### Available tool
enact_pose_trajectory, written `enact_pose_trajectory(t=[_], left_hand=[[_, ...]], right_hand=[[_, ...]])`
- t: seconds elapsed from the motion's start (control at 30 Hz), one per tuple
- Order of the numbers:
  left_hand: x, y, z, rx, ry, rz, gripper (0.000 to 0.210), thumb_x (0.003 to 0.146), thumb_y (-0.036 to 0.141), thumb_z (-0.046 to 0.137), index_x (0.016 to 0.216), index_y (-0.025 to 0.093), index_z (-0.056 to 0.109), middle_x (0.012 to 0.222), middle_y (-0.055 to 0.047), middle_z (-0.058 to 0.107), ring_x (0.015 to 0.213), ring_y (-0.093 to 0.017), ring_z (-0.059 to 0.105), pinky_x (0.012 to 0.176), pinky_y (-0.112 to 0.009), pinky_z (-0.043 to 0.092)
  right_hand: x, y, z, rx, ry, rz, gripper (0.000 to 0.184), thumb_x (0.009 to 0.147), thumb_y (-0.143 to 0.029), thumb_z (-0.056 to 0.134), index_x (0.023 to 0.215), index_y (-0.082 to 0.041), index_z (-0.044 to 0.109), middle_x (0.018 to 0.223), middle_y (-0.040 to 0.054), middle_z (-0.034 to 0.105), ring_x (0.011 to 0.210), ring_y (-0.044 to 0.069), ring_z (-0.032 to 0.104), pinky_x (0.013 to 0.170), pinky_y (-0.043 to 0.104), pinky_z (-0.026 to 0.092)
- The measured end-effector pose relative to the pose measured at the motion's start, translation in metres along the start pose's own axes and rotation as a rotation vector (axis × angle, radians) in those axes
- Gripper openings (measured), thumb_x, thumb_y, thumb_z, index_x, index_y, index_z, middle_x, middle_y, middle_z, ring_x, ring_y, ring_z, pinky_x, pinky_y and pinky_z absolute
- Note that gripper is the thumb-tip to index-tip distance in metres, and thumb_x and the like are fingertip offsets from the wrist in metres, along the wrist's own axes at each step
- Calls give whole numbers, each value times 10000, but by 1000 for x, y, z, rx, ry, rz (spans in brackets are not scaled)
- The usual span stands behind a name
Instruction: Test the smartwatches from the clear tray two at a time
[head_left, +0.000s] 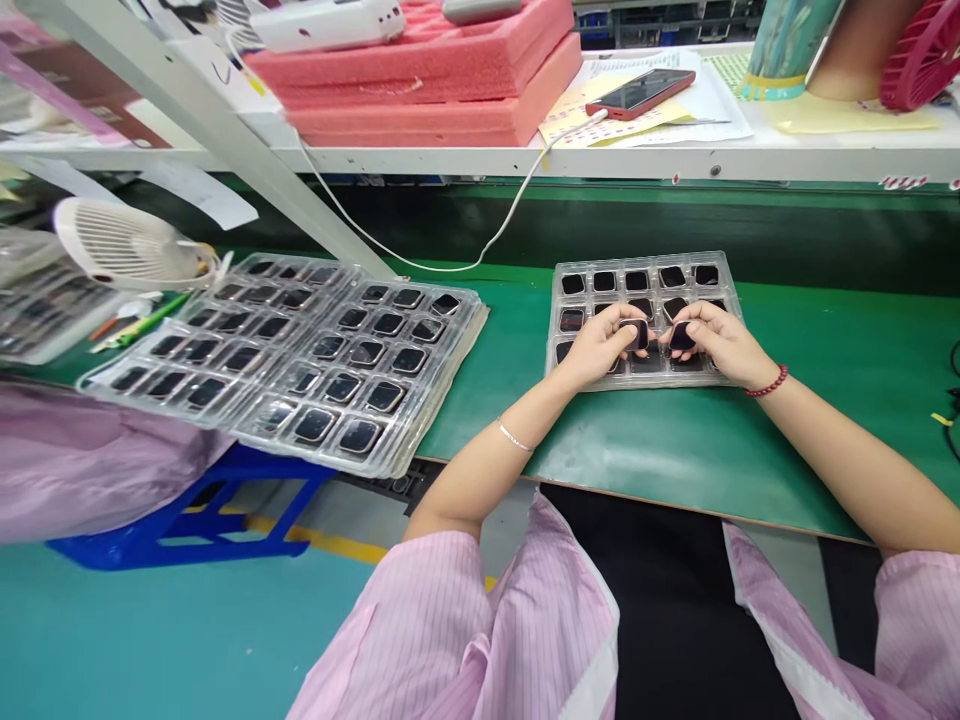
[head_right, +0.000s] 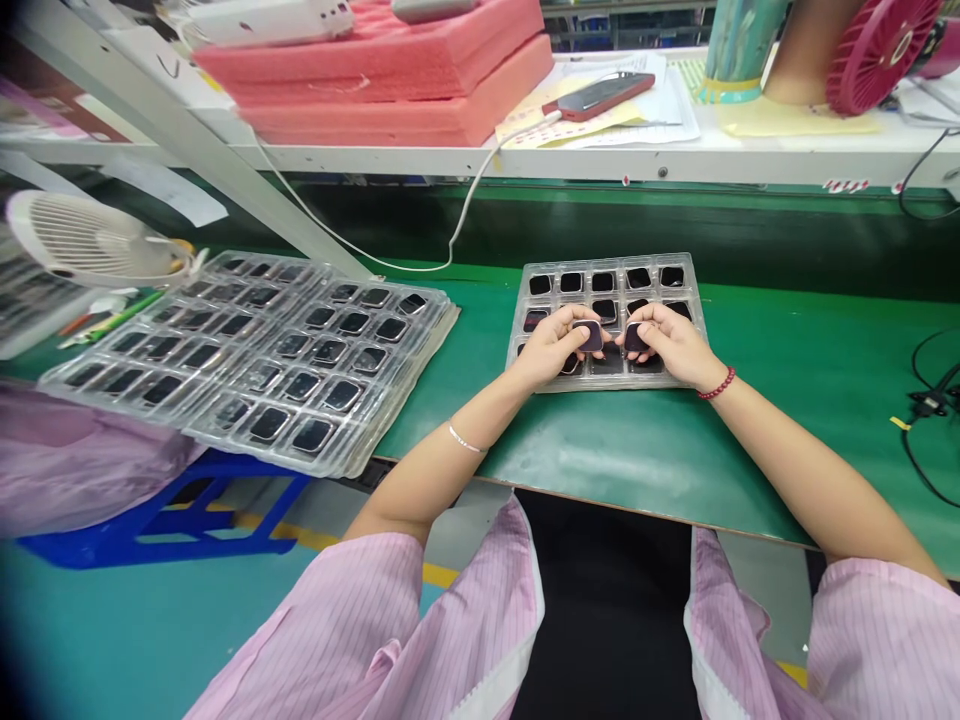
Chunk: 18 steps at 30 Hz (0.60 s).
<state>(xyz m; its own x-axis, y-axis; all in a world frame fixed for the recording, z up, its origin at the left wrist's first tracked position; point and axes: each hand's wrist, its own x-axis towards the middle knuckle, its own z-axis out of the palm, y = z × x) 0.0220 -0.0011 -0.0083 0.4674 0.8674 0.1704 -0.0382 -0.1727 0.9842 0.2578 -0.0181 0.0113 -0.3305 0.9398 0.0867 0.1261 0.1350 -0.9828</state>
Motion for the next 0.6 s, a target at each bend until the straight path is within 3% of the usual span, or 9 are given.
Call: enact_pose_trajectory(t=[0.1, 0.23, 0.33, 0.4, 0.5, 0.6], left_hand=[[-4, 2, 5, 195, 16, 101, 285, 984, 404, 560, 1124, 161, 613, 1118, -132, 778, 1042, -225, 746, 937, -362, 570], [-6, 6, 12, 589, 34, 194, 170, 950, 248, 558, 1024, 186, 697, 1335, -125, 733, 1420, -294, 555, 1224, -524, 412], [-3, 6, 13, 779, 51, 147, 239, 900, 194, 588, 1094, 175, 725, 1488, -143, 637, 1498, -327, 469, 1260, -579, 362], [-2, 5, 13, 829, 51, 129, 306, 899, 189, 579, 1169, 163, 721, 1520, -157, 605, 1495, -330, 472, 1259, -578, 370], [-2, 3, 12, 840, 39, 140, 325, 920, 204, 549, 1193, 173, 724, 1497, -149, 624, 1467, -317, 505, 1247, -568, 395], [-3, 4, 12, 837, 25, 147, 334, 917, 218, 555, 1201, 186, 728, 1479, -135, 640, 1451, -312, 521, 1242, -565, 405]], right_hand=[[-4, 1, 6, -256, 156, -171, 223, 968, -441, 634, 906, -231, 675, 1002, 97, 781, 911, 261, 721, 872, 440, 572], [-7, 3, 13, -720, 237, -351, 189, 918, -248, 604, 762, -227, 710, 1147, 110, 775, 1119, 322, 665, 1042, 513, 489], [-4, -1, 1, -905, 192, -310, 176, 872, -176, 597, 842, -208, 767, 1190, 126, 771, 1174, 348, 650, 1041, 508, 489], [-2, -9, -15, -946, 152, -261, 191, 870, -165, 587, 887, -197, 775, 1118, 122, 786, 1111, 330, 685, 997, 468, 507], [-2, -29, -40, -999, 76, -150, 191, 902, -207, 582, 869, -191, 770, 960, 98, 792, 911, 283, 711, 825, 392, 515], [-7, -45, -51, -1105, -38, 20, 176, 904, -270, 623, 841, -206, 774, 867, 72, 780, 765, 251, 679, 646, 347, 440]])
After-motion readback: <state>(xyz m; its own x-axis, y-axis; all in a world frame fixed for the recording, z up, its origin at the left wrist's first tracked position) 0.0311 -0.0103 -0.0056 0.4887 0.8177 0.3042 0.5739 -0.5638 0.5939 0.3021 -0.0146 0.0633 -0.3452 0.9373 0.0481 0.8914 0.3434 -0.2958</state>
